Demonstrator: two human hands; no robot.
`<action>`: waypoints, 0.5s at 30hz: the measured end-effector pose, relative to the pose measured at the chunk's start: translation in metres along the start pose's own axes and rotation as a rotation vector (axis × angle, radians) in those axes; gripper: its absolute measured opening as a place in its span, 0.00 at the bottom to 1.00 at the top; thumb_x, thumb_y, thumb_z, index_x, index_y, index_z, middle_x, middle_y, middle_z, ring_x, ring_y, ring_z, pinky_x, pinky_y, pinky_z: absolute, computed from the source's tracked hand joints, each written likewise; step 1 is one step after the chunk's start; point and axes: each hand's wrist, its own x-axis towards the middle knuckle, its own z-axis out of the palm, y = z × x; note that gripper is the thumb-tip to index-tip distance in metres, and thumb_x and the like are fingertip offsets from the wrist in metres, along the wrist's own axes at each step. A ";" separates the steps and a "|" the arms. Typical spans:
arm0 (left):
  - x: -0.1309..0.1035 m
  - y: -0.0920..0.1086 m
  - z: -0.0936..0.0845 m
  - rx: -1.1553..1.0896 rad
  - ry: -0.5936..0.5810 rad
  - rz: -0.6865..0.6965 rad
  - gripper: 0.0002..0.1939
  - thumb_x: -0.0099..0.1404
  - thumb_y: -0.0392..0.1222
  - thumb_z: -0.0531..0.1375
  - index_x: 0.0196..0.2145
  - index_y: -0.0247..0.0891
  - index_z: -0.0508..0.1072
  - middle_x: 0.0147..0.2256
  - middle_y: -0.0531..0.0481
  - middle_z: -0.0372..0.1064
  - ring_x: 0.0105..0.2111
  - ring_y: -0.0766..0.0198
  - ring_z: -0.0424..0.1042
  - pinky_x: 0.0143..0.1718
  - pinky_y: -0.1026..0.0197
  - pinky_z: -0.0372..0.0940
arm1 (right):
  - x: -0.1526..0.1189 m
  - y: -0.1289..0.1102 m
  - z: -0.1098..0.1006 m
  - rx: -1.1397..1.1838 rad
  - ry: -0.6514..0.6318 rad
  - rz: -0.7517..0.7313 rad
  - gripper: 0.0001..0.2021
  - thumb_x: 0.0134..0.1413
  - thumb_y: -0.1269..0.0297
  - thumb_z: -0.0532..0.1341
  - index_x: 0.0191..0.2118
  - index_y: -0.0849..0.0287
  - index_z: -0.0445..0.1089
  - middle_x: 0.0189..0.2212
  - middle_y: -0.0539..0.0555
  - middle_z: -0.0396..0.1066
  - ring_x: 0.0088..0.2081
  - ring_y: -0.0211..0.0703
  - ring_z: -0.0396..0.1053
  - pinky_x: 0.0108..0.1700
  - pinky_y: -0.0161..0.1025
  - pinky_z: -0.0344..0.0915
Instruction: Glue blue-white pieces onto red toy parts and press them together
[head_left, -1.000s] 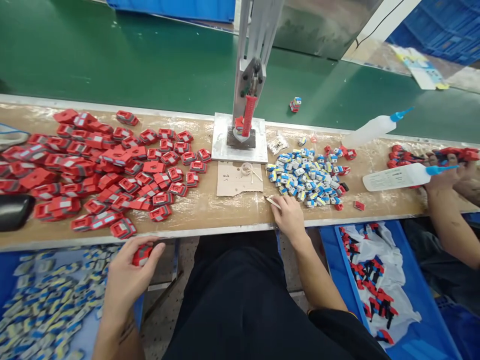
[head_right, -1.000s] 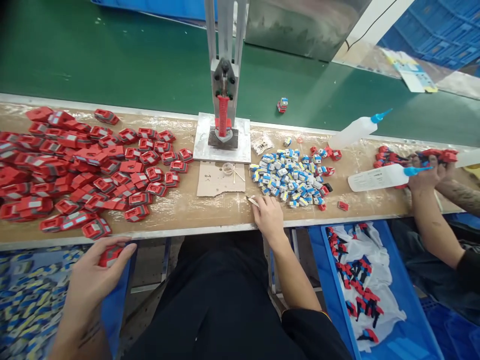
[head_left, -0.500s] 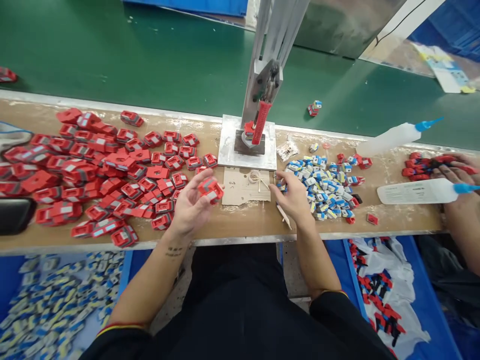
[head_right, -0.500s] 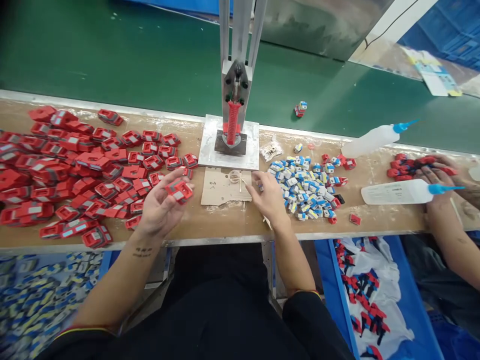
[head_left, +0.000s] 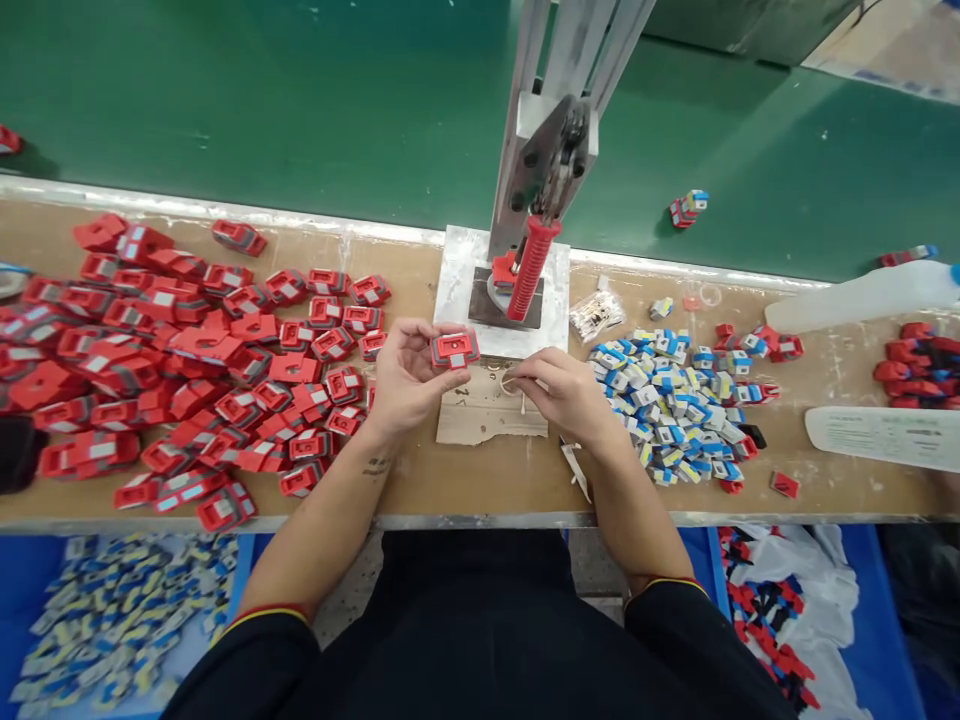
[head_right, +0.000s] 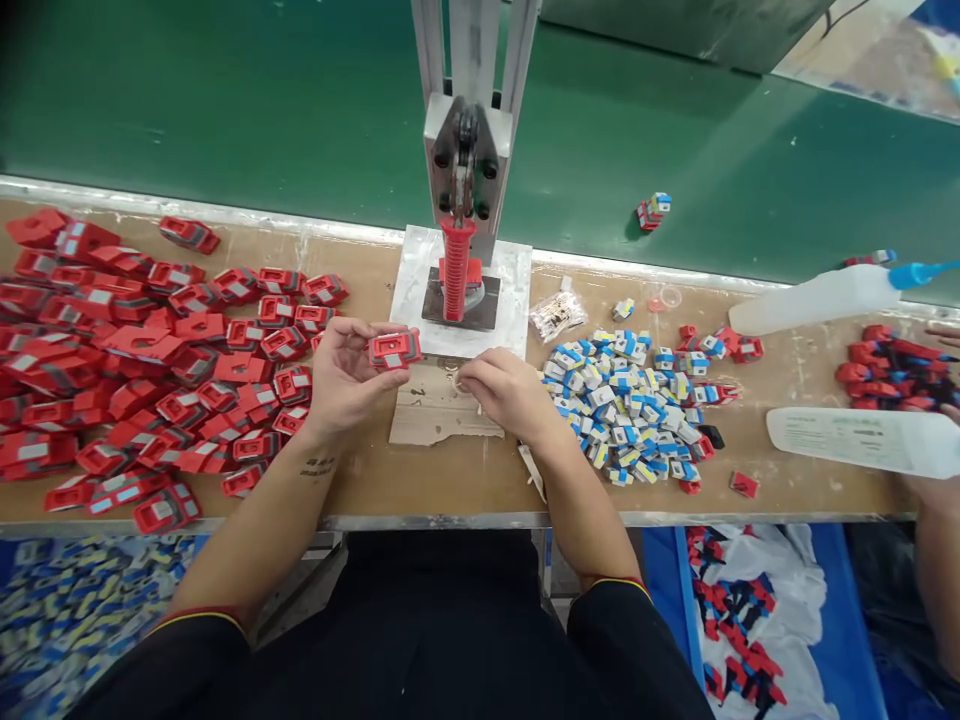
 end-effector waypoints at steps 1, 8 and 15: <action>-0.002 -0.001 0.000 0.015 -0.001 -0.004 0.33 0.50 0.52 0.81 0.40 0.42 0.64 0.46 0.45 0.79 0.44 0.59 0.82 0.44 0.60 0.78 | -0.001 0.000 0.002 0.004 0.010 -0.007 0.13 0.72 0.66 0.57 0.40 0.56 0.79 0.36 0.56 0.77 0.39 0.44 0.74 0.43 0.41 0.70; -0.010 -0.007 -0.003 0.067 -0.021 0.046 0.28 0.54 0.48 0.80 0.41 0.40 0.68 0.45 0.46 0.77 0.43 0.61 0.82 0.46 0.60 0.78 | -0.013 0.002 -0.006 -0.113 0.288 0.102 0.08 0.69 0.60 0.63 0.47 0.55 0.78 0.42 0.58 0.77 0.45 0.51 0.74 0.48 0.49 0.71; -0.011 -0.016 -0.005 0.166 -0.091 0.279 0.20 0.57 0.39 0.78 0.46 0.41 0.78 0.45 0.46 0.80 0.47 0.57 0.82 0.49 0.58 0.79 | -0.010 0.010 0.003 -0.007 0.221 -0.003 0.05 0.67 0.68 0.65 0.38 0.53 0.77 0.35 0.54 0.80 0.39 0.47 0.75 0.43 0.45 0.71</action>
